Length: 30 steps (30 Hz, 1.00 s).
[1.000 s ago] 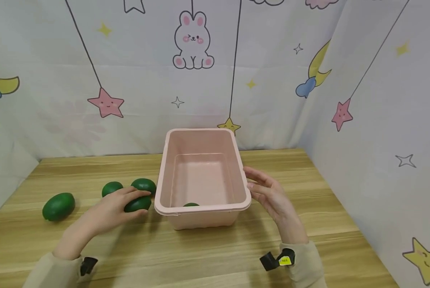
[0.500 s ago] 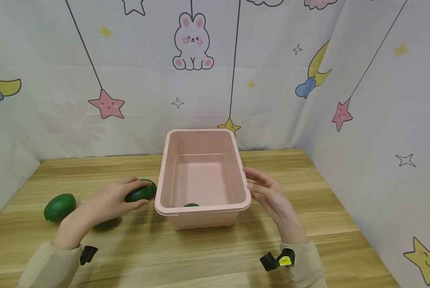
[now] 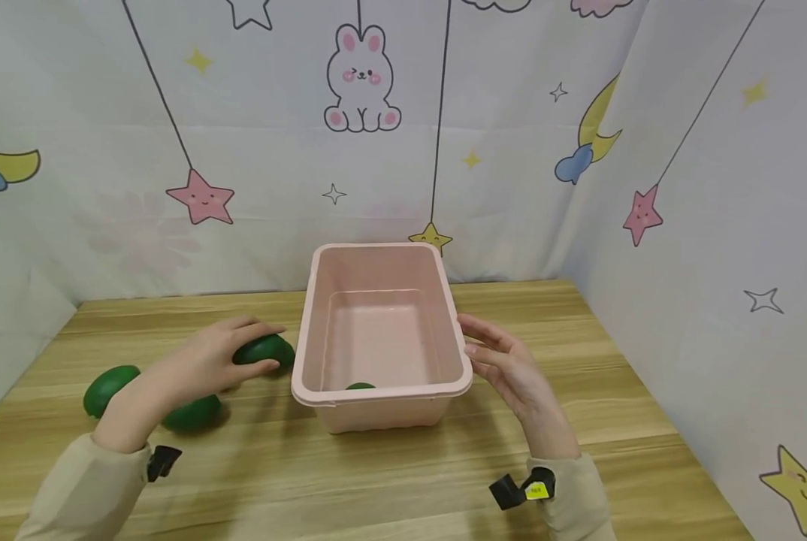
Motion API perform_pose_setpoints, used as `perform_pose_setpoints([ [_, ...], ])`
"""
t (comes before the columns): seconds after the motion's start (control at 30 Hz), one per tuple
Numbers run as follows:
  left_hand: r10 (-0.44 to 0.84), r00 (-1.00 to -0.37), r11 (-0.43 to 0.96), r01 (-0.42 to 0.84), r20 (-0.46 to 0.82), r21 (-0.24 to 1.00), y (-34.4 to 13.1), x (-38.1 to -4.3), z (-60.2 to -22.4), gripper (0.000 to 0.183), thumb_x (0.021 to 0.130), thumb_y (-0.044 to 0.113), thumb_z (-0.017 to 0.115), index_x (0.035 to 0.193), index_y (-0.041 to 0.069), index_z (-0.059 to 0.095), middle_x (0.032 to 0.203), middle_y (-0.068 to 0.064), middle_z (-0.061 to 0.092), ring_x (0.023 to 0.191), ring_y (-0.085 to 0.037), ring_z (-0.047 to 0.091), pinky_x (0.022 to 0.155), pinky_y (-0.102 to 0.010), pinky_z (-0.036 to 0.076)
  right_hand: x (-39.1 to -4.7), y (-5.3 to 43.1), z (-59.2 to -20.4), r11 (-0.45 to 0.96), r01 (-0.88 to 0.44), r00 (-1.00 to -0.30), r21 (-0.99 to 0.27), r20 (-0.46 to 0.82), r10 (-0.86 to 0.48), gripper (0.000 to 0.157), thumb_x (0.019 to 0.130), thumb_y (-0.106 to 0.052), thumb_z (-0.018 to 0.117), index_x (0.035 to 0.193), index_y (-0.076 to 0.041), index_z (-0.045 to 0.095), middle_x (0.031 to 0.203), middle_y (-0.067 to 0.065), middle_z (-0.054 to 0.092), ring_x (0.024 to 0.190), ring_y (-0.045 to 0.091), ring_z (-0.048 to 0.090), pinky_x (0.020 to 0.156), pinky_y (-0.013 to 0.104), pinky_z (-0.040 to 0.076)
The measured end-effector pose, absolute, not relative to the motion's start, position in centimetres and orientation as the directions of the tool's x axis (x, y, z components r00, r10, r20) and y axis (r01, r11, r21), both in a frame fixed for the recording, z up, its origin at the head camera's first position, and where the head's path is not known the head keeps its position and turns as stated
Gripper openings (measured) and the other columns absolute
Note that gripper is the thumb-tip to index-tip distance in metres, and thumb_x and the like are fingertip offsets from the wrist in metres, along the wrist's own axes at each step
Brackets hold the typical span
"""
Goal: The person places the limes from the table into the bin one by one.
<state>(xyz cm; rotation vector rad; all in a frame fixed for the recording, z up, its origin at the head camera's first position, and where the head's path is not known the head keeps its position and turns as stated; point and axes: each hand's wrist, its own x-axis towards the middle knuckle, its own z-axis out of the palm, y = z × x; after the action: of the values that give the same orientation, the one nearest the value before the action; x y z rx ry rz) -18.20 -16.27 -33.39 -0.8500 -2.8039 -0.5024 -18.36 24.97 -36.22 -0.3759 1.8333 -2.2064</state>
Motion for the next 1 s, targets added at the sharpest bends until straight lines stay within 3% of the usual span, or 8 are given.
perform_pose_setpoints([
  [0.33, 0.522, -0.806, 0.785, 0.582, 0.278, 0.214, -16.5, -18.9, -31.9, 0.039, 0.085, 0.029, 0.072, 0.119, 0.011, 0.065, 0.108, -0.008, 0.065, 0.090, -0.022, 0.063, 0.077, -0.041, 0.053, -18.3, 25.0, -36.2, -0.177, 0.026, -0.938, -0.984, 0.037, -0.345, 0.044, 0.096, -0.001, 0.050, 0.140, -0.008, 0.047, 0.130, -0.005, 0.055, 0.114, 0.009, 0.058, 0.093, 0.025, 0.052],
  [0.83, 0.544, -0.803, 0.774, 0.593, 0.243, 0.224, -15.1, -20.6, -29.1, 0.045, 0.087, 0.031, 0.070, 0.127, 0.011, 0.061, 0.113, -0.008, 0.065, 0.102, -0.024, 0.063, 0.088, -0.043, 0.053, -18.4, 25.1, -36.3, -0.169, 0.021, -0.939, -0.985, 0.039, -0.343, 0.046, 0.096, -0.001, 0.051, 0.141, -0.005, 0.044, 0.130, -0.004, 0.055, 0.114, 0.009, 0.058, 0.092, 0.025, 0.052],
  [1.0, 0.559, -0.786, 0.763, 0.613, 0.264, 0.206, -14.5, -21.4, -28.3, 0.044, 0.086, 0.031, 0.071, 0.124, 0.010, 0.062, 0.108, -0.008, 0.064, 0.092, -0.022, 0.062, 0.081, -0.041, 0.053, -18.4, 25.0, -36.3, -0.162, 0.017, -0.938, -0.987, 0.040, -0.345, 0.047, 0.096, -0.002, 0.050, 0.143, -0.003, 0.041, 0.131, -0.005, 0.055, 0.115, 0.008, 0.058, 0.093, 0.026, 0.052],
])
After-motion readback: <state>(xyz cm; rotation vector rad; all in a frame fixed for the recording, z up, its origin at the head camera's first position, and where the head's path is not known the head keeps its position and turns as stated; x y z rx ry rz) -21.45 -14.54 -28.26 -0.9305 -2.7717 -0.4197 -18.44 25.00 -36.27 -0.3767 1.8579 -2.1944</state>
